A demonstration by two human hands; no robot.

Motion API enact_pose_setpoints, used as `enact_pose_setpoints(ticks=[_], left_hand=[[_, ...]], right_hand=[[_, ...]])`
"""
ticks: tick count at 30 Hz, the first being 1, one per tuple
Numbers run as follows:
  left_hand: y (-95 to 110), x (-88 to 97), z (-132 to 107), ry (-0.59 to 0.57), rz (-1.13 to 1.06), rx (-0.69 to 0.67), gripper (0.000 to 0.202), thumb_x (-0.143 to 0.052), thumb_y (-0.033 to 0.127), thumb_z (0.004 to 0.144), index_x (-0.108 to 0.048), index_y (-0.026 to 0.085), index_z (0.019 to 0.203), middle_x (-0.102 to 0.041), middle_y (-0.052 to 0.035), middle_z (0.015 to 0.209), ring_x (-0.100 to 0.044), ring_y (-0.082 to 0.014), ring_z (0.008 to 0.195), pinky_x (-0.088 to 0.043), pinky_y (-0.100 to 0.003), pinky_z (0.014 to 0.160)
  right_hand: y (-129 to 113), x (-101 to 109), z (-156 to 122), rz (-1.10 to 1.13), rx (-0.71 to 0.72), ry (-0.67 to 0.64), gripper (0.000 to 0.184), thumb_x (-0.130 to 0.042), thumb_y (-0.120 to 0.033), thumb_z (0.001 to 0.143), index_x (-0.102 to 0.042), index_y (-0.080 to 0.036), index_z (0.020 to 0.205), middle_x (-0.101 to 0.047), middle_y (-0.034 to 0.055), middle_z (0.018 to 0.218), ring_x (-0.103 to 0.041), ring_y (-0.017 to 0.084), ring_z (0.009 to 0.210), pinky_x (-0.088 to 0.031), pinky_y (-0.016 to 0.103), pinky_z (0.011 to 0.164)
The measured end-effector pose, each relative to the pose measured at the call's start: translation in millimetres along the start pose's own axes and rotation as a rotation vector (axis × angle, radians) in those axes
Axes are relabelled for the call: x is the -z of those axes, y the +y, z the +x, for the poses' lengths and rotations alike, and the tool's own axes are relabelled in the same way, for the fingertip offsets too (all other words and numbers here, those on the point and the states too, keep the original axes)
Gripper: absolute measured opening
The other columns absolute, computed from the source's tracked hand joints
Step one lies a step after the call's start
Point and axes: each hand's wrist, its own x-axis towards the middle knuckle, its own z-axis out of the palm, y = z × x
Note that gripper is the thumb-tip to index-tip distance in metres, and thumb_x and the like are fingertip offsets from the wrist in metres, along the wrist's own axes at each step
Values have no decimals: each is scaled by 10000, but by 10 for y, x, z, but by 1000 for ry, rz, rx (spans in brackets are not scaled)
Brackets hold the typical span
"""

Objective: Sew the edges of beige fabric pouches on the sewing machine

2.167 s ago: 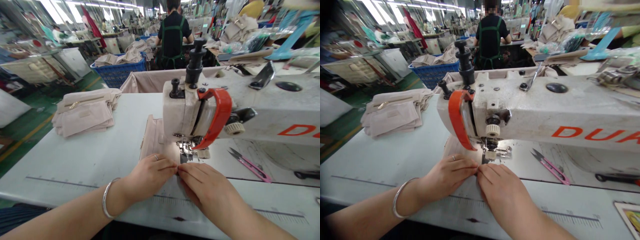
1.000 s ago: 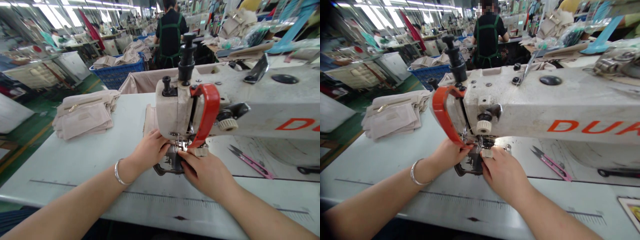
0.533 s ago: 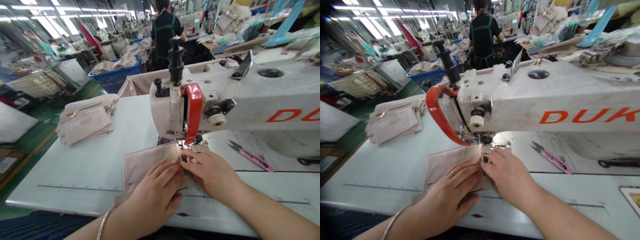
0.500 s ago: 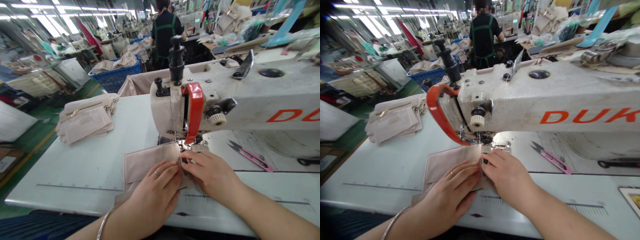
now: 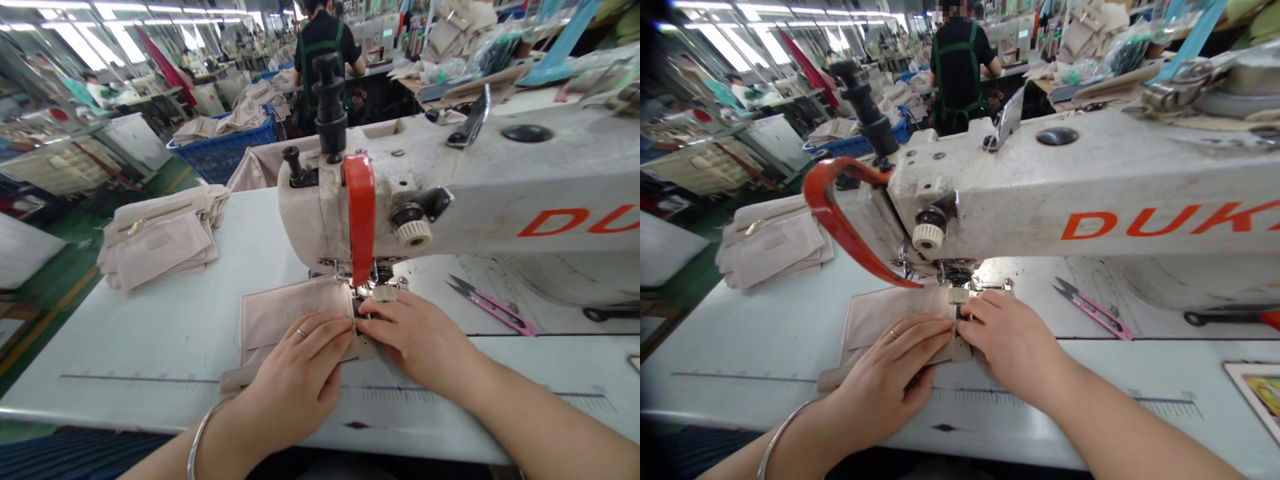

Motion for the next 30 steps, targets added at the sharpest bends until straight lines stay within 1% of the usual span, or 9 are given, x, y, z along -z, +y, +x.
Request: enact_pose_setpoints(ticks=[3, 5, 10, 13, 17, 22, 25, 27, 30], left_hand=[[30, -14, 10, 2, -24, 27, 446, -509, 108, 829, -510, 145, 1273, -536, -79, 1316, -468, -235, 1230, -375, -433, 1129], [10, -6, 25, -5, -25, 6, 388, -533, 157, 855, -531, 147, 1243, -551, -82, 1299, -479, -238, 1221, -386, -426, 1120], [-169, 38, 101, -16, -9, -104, 325, -531, 228, 914, -543, 154, 1230, -594, -81, 1234, -517, -234, 1181, -414, -414, 1090], [-289, 48, 162, -15, -14, -149, 291, -523, 228, 916, -561, 155, 1195, -605, -76, 1224, -532, -230, 1165, -406, -410, 1090], [-397, 50, 246, -1, 18, -179, 250, -526, 229, 910, -581, 165, 1145, -610, -68, 1226, -557, -219, 1147, -416, -400, 1076], [-487, 57, 366, 79, 56, -194, 227, -566, 211, 880, -597, 161, 1100, -634, -67, 1169, -579, -215, 1117, -442, -380, 1039], [-543, 56, 422, 55, 55, -191, 214, -569, 234, 893, -603, 168, 1094, -629, -57, 1174, -578, -213, 1097, -455, -373, 1018], [-588, 55, 431, 26, 68, -179, 217, -547, 251, 919, -602, 183, 1118, -622, -49, 1192, -572, -217, 1095, -459, -386, 1005], [-676, 62, 401, 61, 114, -177, 218, -537, 283, 945, -613, 202, 1132, -625, -57, 1193, -563, -233, 1102, -458, -412, 991]], right_hand=[[-19, -4, -5, 17, -13, 13, 304, -558, -51, 832, -670, -192, 1077, -661, 65, 1089, -588, 226, 977, -492, 400, 865], [-29, -10, -9, 3, -9, 20, 326, -534, -35, 830, -655, -173, 1099, -664, 75, 1093, -595, 224, 960, -496, 395, 854], [-18, -65, -15, -69, 1, 24, 347, -547, -73, 841, -630, -145, 1170, -659, 108, 1069, -601, 243, 935, -518, 403, 817], [1, -99, -2, -84, -31, 1, 370, -553, -82, 844, -616, -141, 1203, -650, 119, 1056, -596, 259, 948, -522, 427, 840], [11, -93, 38, -63, -76, -20, 389, -515, -85, 862, -589, -147, 1240, -626, 125, 1101, -576, 275, 1004, -523, 440, 860], [-2, -82, 84, -54, -142, -41, 362, -490, -77, 836, -614, -131, 1172, -609, 146, 1077, -562, 304, 1014, -527, 461, 839], [-14, -81, 92, -53, -168, -59, 345, -464, -66, 830, -616, -140, 1130, -605, 142, 1071, -561, 304, 999, -525, 457, 824], [-12, -70, 88, -18, -180, -24, 340, -457, -71, 839, -604, -149, 1136, -598, 134, 1091, -552, 296, 1012, -517, 442, 831], [25, -38, 79, -3, -231, 120, 268, -477, -121, 868, -599, -138, 1106, -594, 133, 1076, -545, 287, 1007, -496, 425, 840]])
